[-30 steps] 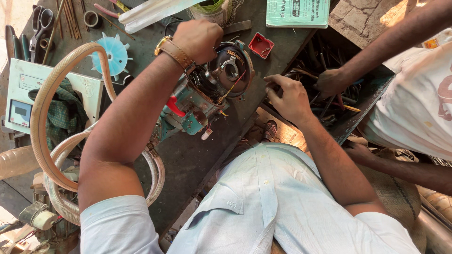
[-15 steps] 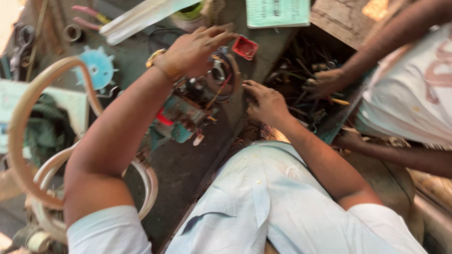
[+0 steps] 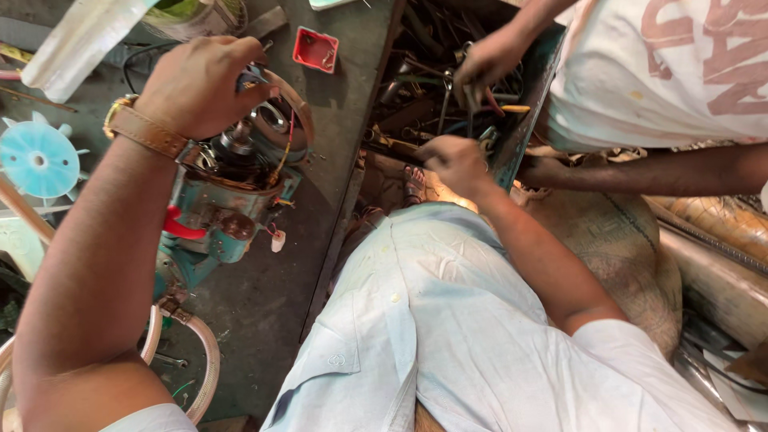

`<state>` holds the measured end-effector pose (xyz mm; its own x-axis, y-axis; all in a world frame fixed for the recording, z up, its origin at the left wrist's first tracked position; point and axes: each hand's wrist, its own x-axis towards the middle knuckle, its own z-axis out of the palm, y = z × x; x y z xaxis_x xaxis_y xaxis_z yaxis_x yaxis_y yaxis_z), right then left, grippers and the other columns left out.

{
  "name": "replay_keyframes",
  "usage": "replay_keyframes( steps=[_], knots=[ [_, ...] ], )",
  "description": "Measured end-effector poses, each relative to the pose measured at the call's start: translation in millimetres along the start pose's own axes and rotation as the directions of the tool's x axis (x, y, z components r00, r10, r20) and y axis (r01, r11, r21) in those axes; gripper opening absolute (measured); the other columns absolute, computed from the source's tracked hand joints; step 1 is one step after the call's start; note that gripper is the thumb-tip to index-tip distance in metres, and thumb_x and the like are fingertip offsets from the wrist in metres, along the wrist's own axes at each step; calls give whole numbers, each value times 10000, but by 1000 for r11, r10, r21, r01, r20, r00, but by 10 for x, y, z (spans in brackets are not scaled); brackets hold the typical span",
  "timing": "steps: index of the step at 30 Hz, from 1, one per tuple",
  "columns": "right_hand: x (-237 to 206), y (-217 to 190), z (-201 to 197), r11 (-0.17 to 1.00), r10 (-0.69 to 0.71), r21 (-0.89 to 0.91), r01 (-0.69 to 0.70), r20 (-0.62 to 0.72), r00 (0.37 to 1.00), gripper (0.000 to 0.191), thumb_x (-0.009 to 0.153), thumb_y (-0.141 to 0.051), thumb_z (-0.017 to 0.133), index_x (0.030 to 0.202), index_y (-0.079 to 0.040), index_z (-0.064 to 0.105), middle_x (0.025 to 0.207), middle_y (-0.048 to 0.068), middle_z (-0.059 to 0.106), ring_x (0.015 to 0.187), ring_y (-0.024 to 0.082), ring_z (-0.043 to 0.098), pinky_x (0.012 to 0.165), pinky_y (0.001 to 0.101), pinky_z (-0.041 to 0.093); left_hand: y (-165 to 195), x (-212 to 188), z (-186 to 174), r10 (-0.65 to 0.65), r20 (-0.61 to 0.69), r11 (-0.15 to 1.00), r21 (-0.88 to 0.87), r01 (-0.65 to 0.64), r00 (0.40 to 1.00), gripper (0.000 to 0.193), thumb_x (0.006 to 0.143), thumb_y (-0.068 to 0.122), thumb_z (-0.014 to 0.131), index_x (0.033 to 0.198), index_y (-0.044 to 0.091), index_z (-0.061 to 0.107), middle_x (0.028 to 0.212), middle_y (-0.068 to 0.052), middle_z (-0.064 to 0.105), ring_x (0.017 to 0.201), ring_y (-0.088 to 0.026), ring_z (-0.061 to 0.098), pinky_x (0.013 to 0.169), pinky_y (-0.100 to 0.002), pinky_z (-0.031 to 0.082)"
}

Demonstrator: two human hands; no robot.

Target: The person works on a disassembled electric motor on a workbench. They remove a red plastic cover, manipulate internal wires, and use pliers to adjust components inside the motor housing.

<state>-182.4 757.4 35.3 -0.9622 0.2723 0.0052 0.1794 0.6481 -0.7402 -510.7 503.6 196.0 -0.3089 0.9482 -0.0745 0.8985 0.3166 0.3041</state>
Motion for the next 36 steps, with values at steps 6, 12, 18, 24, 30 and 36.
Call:
replay_keyframes(
  steps=[6,12,18,24,30,36],
  knots=[
    [-452,711,-455,936,334,21,-353,-380,863,212,881,59,567,919,-16,762,861,105,773,729,185,737,670,312,589,-39,-11,23,60,-8,998,21,-60,998,388,1004,377,766,1100,22,642,1008,-176,689,956,-415,666,786,-514,513],
    [-532,923,-580,917,397,192,-350,-369,840,250,913,104,507,961,3,731,887,106,770,683,135,731,586,242,590,15,-47,-59,67,18,998,-6,-67,998,338,963,341,785,1051,37,665,980,-163,686,970,-409,665,807,-506,517],
    [-481,805,-255,911,408,74,-406,-296,864,232,879,49,564,944,-45,766,921,92,788,841,191,766,763,329,614,68,-29,-32,31,15,999,-14,-31,999,380,952,345,796,1065,16,644,948,-181,675,970,-416,663,816,-507,516],
    [-424,649,-23,888,460,55,-456,-134,878,219,875,-12,592,991,-50,774,941,122,782,864,233,762,802,352,589,-4,-2,-14,-5,3,997,-81,5,1000,408,987,369,765,1158,19,644,995,-211,684,983,-438,660,819,-523,515],
    [-331,592,90,918,395,1,-396,-57,917,226,858,-31,601,1012,-34,766,962,149,772,896,281,755,833,375,574,-12,18,14,3,-10,991,-135,-4,1000,415,1015,387,708,1213,28,644,1062,-217,706,1014,-430,671,844,-522,521],
    [-198,395,223,953,300,-50,-299,26,954,253,830,-58,614,1036,-29,759,968,179,764,910,320,745,864,387,573,-32,23,51,-34,-22,991,-134,31,999,434,1004,426,683,1232,60,638,1087,-210,704,1042,-432,657,845,-528,514]
  ],
)
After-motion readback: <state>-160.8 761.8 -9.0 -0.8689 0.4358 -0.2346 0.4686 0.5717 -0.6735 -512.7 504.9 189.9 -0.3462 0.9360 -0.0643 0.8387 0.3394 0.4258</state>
